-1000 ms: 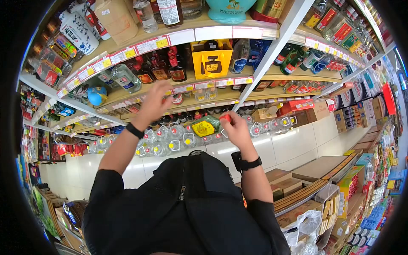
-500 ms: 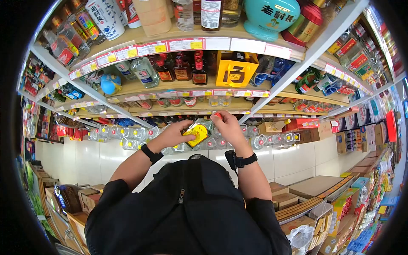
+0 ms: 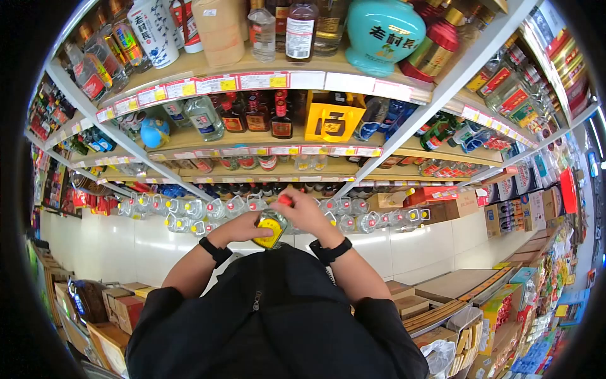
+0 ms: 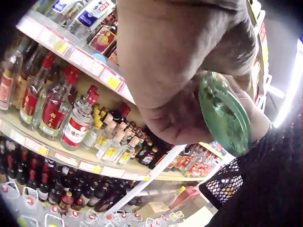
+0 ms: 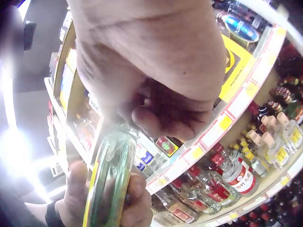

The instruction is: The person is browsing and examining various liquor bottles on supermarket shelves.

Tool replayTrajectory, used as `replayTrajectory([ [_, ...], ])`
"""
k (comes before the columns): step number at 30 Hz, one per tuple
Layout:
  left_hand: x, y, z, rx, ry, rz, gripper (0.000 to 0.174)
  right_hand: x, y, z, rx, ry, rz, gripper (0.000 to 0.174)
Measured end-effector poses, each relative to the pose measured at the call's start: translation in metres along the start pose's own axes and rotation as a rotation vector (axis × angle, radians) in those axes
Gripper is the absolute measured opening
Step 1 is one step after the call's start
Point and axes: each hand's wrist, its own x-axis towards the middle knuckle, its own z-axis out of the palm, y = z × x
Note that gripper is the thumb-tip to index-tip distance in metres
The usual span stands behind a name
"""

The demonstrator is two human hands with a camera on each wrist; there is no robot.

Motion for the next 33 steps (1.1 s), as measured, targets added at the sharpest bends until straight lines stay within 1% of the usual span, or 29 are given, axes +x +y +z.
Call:
replayTrajectory([
  [1,0.0,0.003,0.0,0.011,-0.062,-0.046,0.056,0.0,-0.004,0.001,-0.043,-0.014,-0.016,0.027],
  [2,-0.001,-0.003,0.006,-0.017,0.016,-0.002,0.051,0.0,-0.008,0.0,-0.087,-0.027,-0.03,0.028],
  [4,-0.005,0.003,0.008,0.009,0.045,-0.043,0.05,-0.001,-0.01,-0.003,-0.163,-0.075,-0.023,0.032],
  [6,-0.012,0.011,0.01,0.086,0.105,-0.086,0.048,0.0,-0.001,-0.005,-0.19,-0.11,-0.082,0.033],
  [7,-0.012,-0.005,0.015,0.044,0.128,-0.064,0.049,0.001,0.003,-0.006,-0.204,-0.132,-0.115,0.034],
  [8,-0.008,-0.033,0.021,0.002,0.153,-0.042,0.049,0.002,0.005,-0.008,-0.101,-0.155,-0.083,0.031],
  [9,-0.009,-0.05,0.025,-0.04,0.176,-0.019,0.049,0.004,-0.001,-0.016,-0.133,-0.095,-0.02,0.031],
  [11,-0.02,-0.05,0.026,-0.056,0.208,-0.044,0.048,0.011,-0.021,-0.043,-0.194,0.027,0.107,0.03],
  [13,-0.033,-0.049,0.028,-0.105,0.251,-0.044,0.047,0.019,-0.026,-0.068,-0.282,0.273,-0.028,0.034],
  [14,-0.037,-0.061,0.028,-0.088,0.254,-0.099,0.044,0.027,-0.024,-0.083,-0.345,0.346,-0.124,0.031],
  [17,-0.056,-0.071,0.026,-0.133,0.317,-0.138,0.042,0.045,-0.034,-0.119,-0.458,0.507,-0.394,0.025],
  [20,-0.071,-0.069,0.025,-0.237,0.371,-0.181,0.039,0.053,-0.051,-0.133,-0.481,0.539,-0.356,0.024],
  [23,-0.079,-0.079,0.024,-0.175,0.423,-0.179,0.034,0.065,-0.033,-0.13,-0.544,0.54,-0.418,0.023],
  [26,-0.083,-0.083,0.029,-0.262,0.471,-0.139,0.038,0.065,-0.021,-0.103,-0.469,0.452,-0.333,0.024],
  [28,-0.082,-0.088,0.031,-0.255,0.463,-0.133,0.038,0.059,-0.017,-0.08,-0.458,0.383,-0.26,0.026],
  [30,-0.083,-0.094,0.032,-0.237,0.456,-0.131,0.041,0.055,-0.006,-0.053,-0.434,0.162,-0.263,0.029],
  [32,-0.079,-0.098,0.034,-0.213,0.438,-0.127,0.044,0.042,-0.008,-0.024,-0.334,-0.114,-0.119,0.034],
  [33,-0.077,-0.104,0.035,-0.193,0.425,-0.131,0.043,0.038,-0.004,-0.011,-0.293,-0.178,-0.129,0.036],
])
